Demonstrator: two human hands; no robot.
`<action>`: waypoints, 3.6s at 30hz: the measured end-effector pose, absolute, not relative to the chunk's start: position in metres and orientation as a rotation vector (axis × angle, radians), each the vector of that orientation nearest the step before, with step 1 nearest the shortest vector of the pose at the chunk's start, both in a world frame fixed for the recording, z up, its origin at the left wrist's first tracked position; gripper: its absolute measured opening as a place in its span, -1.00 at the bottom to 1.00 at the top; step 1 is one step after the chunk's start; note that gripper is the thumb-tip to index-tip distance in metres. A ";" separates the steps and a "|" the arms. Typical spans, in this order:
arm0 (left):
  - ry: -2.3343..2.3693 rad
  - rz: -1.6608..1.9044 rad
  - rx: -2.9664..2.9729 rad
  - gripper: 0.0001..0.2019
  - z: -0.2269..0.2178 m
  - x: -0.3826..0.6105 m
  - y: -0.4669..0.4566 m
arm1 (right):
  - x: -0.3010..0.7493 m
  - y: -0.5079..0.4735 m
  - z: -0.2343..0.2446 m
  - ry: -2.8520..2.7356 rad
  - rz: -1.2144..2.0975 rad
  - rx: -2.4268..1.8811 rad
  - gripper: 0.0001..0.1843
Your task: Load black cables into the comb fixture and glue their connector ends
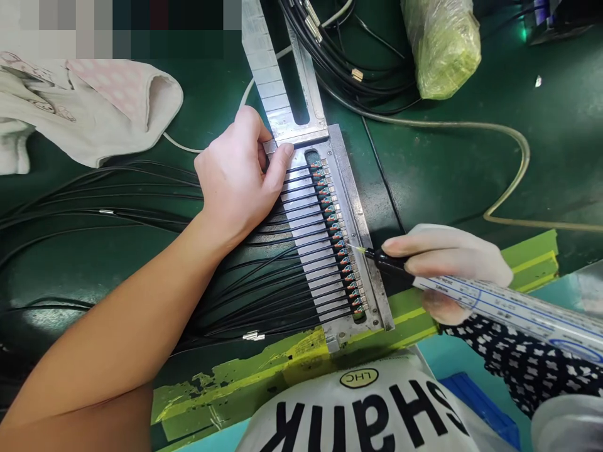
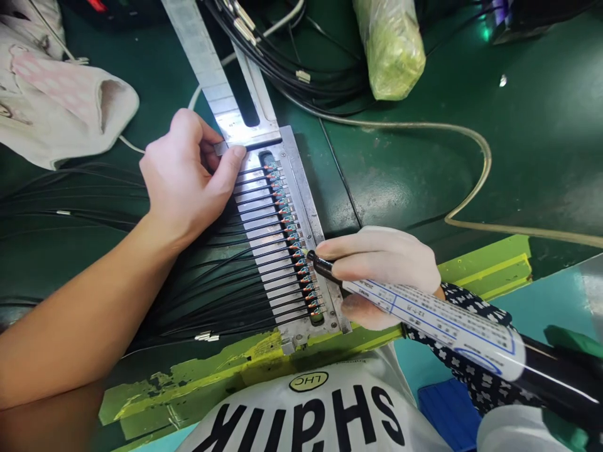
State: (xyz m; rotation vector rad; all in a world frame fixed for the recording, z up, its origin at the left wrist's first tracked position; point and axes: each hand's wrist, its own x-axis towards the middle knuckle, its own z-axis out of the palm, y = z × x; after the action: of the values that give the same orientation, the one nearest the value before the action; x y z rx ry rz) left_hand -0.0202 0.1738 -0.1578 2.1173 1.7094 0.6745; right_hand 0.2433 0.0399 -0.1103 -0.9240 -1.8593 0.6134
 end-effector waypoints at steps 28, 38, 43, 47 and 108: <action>1.755 0.643 2.126 -0.79 -0.155 -0.017 0.173 | 0.249 0.041 -0.118 -2.021 0.743 -0.850 -0.81; 1.762 0.623 2.139 -0.78 -0.155 -0.017 0.174 | 0.248 0.040 -0.118 -2.021 0.736 -0.854 -0.81; 1.755 0.644 2.191 -0.78 -0.157 -0.018 0.174 | 0.248 0.040 -0.118 -1.991 0.747 -0.852 -0.82; 1.753 0.649 2.200 -0.79 -0.156 -0.017 0.174 | 0.247 0.040 -0.118 -2.006 0.744 -0.853 -0.83; 1.719 0.687 2.273 -0.77 -0.163 -0.019 0.176 | 0.250 0.026 -0.118 -2.033 0.718 -0.902 -0.84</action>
State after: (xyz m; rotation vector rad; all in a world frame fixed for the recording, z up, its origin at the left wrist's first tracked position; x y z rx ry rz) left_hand -0.0188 0.1764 -0.1627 2.2733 1.7191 0.6871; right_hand 0.2495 0.0261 -0.1178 -0.9022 -2.0328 0.7180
